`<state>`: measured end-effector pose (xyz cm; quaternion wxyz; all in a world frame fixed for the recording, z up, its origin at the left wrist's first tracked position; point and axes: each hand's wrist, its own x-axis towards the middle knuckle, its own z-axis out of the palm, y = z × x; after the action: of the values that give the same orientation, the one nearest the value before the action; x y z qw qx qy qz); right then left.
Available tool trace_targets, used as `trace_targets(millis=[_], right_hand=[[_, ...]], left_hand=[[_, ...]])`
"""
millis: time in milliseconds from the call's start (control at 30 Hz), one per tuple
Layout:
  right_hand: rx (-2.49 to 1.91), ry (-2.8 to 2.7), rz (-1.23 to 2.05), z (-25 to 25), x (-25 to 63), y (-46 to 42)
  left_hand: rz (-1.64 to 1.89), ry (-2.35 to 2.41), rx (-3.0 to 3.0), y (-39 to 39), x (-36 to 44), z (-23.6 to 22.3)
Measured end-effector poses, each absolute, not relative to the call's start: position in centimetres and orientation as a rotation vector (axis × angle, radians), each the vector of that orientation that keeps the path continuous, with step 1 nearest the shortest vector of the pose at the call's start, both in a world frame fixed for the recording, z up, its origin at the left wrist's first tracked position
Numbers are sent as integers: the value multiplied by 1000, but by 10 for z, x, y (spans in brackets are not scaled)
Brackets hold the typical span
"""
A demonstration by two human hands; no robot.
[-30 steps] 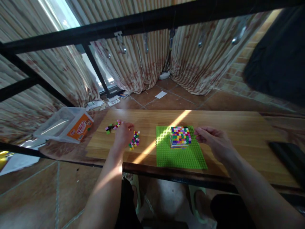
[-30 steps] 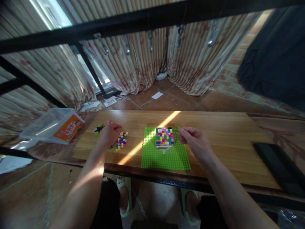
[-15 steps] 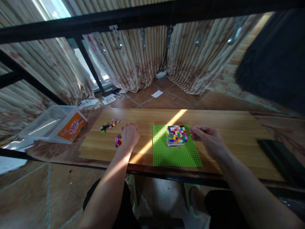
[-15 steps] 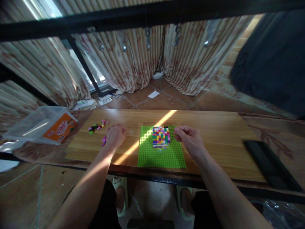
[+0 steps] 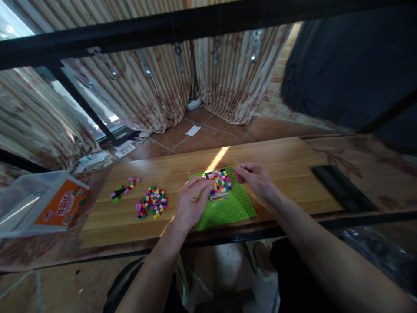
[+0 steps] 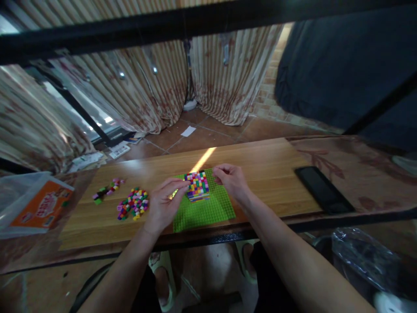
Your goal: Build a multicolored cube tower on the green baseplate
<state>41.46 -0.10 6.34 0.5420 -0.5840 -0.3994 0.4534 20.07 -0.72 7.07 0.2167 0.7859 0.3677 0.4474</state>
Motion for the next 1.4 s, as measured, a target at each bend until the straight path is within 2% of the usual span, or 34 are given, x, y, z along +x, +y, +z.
trace_targets(millis=[600,833,1400], right_hand=[[-1352,-918,1089,64,412,-2],[-1333,-921,1098,63,413,-1],[-1357,-925,1087,67,412,-2]], left_hand=[[1331,1169,2703,-13,233,59],[1452,1312,2627,-13,233,57],[1367,1207,2597,-21,233,61]])
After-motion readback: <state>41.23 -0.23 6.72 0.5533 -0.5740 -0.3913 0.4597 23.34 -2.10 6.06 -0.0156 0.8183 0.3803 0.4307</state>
